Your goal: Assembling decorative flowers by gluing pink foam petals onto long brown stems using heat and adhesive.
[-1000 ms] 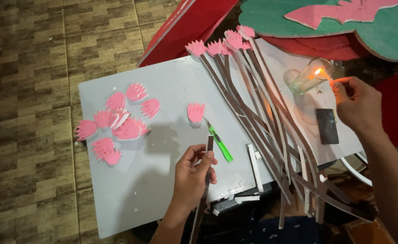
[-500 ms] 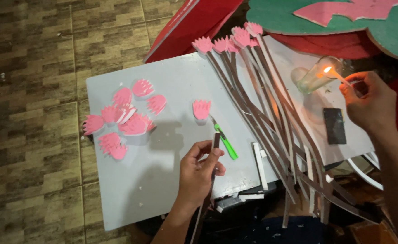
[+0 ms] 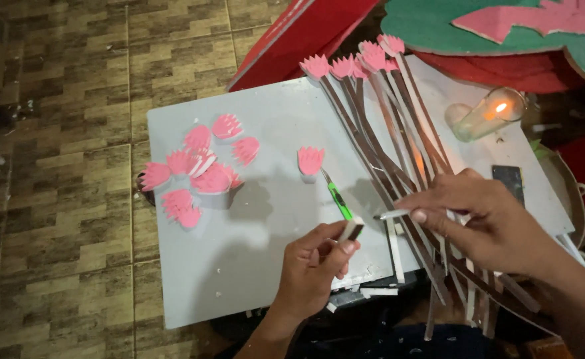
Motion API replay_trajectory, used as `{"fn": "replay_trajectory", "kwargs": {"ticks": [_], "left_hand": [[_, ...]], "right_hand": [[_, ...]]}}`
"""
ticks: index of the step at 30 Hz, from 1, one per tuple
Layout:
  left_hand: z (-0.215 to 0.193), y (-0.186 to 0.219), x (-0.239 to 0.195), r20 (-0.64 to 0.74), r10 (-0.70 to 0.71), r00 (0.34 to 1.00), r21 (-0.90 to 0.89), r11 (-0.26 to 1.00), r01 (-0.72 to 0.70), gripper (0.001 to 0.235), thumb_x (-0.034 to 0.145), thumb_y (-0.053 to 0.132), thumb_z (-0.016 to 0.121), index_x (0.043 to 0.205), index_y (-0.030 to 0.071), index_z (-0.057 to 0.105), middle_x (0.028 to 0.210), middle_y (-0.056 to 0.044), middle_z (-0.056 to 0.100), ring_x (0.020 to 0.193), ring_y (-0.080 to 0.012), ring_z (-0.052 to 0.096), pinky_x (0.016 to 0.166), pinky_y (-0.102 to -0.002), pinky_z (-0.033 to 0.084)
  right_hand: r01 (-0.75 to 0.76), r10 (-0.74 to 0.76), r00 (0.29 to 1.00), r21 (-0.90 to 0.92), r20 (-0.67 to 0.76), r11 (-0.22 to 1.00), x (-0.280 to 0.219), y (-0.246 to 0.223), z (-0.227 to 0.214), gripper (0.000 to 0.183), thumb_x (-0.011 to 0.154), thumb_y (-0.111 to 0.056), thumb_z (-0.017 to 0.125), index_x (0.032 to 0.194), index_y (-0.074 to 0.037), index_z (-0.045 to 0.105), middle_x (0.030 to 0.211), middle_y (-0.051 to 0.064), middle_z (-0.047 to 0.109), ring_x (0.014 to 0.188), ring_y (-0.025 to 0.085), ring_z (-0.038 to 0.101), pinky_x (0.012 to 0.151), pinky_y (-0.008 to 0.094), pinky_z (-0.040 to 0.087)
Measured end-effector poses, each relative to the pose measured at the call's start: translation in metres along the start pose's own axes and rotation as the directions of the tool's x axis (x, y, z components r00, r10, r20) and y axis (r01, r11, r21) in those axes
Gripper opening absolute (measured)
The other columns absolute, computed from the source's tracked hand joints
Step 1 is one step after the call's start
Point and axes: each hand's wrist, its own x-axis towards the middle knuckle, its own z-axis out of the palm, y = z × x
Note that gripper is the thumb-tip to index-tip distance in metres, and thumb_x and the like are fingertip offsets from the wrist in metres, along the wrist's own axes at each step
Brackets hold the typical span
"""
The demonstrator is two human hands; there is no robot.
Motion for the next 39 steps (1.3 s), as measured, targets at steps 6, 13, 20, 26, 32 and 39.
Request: {"fn": "replay_trajectory", "kwargs": {"ticks": [6, 13, 20, 26, 32, 39], "left_hand": [[-0.003, 0.000, -0.006, 0.017, -0.012, 1.000, -0.010, 1.000, 0.012, 0.027, 0.091, 0.012, 0.071, 0.114, 0.000, 0.078, 0.087, -0.005, 0.066, 0.057, -0.0135, 0.054, 0.053, -0.027, 0.046], [-0.004, 0.008, -0.009, 0.047, 0.015, 0.999, 0.021, 1.000, -0.016, 0.027, 0.092, 0.014, 0.071, 0.116, 0.001, 0.078, 0.080, -0.003, 0.059, 0.056, -0.0132, 0.054, 0.052, -0.027, 0.048], [-0.003, 0.015, -0.013, 0.062, 0.008, 0.998, 0.029, 1.000, -0.009, 0.028, 0.093, 0.013, 0.070, 0.117, 0.001, 0.078, 0.081, -0.001, 0.060, 0.059, -0.0119, 0.055, 0.055, -0.025, 0.048], [-0.005, 0.008, -0.014, 0.107, 0.100, 0.989, -0.024, 0.995, -0.098, 0.027, 0.096, 0.011, 0.068, 0.119, -0.001, 0.076, 0.082, -0.002, 0.060, 0.058, -0.0123, 0.054, 0.052, -0.025, 0.047], [-0.008, -0.003, -0.014, 0.120, 0.124, 0.985, -0.087, 0.990, -0.114, 0.029, 0.097, 0.009, 0.068, 0.124, -0.001, 0.073, 0.085, -0.008, 0.065, 0.056, -0.0136, 0.055, 0.053, -0.025, 0.049], [-0.008, 0.002, -0.015, 0.150, 0.069, 0.986, -0.118, 0.992, -0.051, 0.030, 0.096, 0.007, 0.065, 0.121, -0.008, 0.072, 0.087, -0.011, 0.066, 0.057, -0.0138, 0.055, 0.054, -0.026, 0.050]], "right_hand": [[0.010, -0.009, 1.000, -0.074, 0.010, 0.997, 0.001, -0.016, 0.008, 0.023, 0.092, -0.019, 0.068, 0.112, -0.021, 0.081, 0.059, -0.007, 0.058, 0.056, 0.010, 0.049, 0.073, 0.029, 0.037], [-0.010, 0.012, 0.999, -0.040, 0.048, 0.999, 0.006, -0.028, 0.012, 0.026, 0.092, -0.021, 0.067, 0.113, -0.019, 0.082, 0.056, -0.003, 0.058, 0.053, 0.012, 0.050, 0.066, 0.029, 0.036], [0.034, -0.026, 0.998, -0.148, 0.057, 0.988, 0.004, -0.027, 0.011, 0.025, 0.092, -0.023, 0.068, 0.113, -0.023, 0.081, 0.058, -0.006, 0.058, 0.054, 0.011, 0.050, 0.069, 0.029, 0.035], [0.142, -0.145, 0.989, -0.334, 0.015, 0.932, -0.003, -0.022, 0.014, 0.027, 0.092, -0.023, 0.068, 0.116, -0.025, 0.078, 0.061, -0.006, 0.050, 0.056, 0.012, 0.043, 0.064, 0.032, 0.026], [0.260, -0.328, 0.945, -0.594, -0.007, 0.761, -0.013, -0.023, 0.015, 0.033, 0.089, -0.026, 0.077, 0.122, -0.030, 0.072, 0.071, -0.008, 0.052, 0.062, 0.012, 0.046, 0.069, 0.035, 0.026], [0.339, -0.450, 0.891, -0.743, 0.056, 0.578, -0.020, -0.037, 0.014, 0.033, 0.095, -0.024, 0.074, 0.128, -0.025, 0.070, 0.080, -0.005, 0.057, 0.069, 0.018, 0.050, 0.077, 0.039, 0.031]]}}
